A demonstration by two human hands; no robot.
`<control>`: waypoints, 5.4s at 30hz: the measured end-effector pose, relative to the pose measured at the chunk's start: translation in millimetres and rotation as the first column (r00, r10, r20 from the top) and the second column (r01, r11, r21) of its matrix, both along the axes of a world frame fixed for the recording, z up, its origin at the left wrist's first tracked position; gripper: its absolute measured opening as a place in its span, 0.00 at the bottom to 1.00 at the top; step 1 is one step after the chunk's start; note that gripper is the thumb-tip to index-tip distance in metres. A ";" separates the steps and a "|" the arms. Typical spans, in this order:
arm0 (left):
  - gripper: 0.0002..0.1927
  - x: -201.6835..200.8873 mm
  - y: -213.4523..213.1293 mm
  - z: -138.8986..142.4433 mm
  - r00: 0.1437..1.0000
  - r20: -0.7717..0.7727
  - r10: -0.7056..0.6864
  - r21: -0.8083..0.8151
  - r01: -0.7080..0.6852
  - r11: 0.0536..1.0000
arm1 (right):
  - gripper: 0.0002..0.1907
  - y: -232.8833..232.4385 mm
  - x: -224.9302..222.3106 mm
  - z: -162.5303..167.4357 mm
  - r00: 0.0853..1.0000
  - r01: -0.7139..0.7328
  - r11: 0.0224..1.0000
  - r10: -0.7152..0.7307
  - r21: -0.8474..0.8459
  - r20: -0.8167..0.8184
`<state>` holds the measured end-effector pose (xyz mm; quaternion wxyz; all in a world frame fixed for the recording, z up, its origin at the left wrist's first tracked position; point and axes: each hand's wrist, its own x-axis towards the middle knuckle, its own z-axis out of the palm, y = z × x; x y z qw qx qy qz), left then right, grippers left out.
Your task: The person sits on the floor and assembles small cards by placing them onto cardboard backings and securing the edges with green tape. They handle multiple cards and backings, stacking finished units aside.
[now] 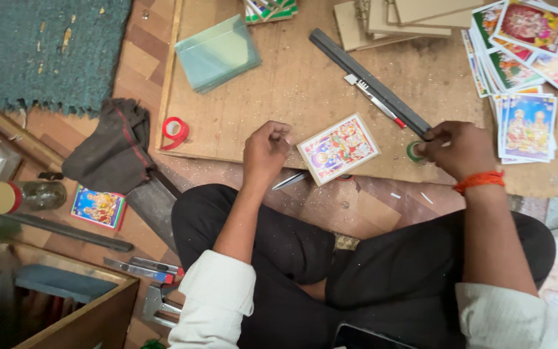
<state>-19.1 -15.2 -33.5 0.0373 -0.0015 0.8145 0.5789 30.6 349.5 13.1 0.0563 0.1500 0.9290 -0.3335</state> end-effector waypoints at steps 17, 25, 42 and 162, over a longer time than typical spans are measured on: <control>0.17 128.2 34.4 -8.2 0.808 0.493 -0.323 0.811 -0.292 0.506 | 0.11 -150.8 71.6 -38.6 0.973 -0.077 0.641 -0.120 -0.764 -0.198; 0.12 119.1 25.6 -4.6 0.855 0.401 -0.330 0.904 -0.311 0.292 | 0.09 -161.2 74.8 -21.6 0.900 -0.179 0.815 -0.091 -0.551 -0.427; 0.04 31.0 -7.5 15.5 0.970 -0.189 -0.151 -0.173 0.119 0.978 | 0.06 -176.7 80.9 18.6 0.817 -0.403 0.906 0.420 0.131 -0.395; 0.08 34.6 9.6 38.7 0.949 -0.288 -0.127 -0.396 0.003 0.918 | 0.40 -135.3 55.7 15.2 0.979 -0.201 0.977 0.203 -0.075 0.020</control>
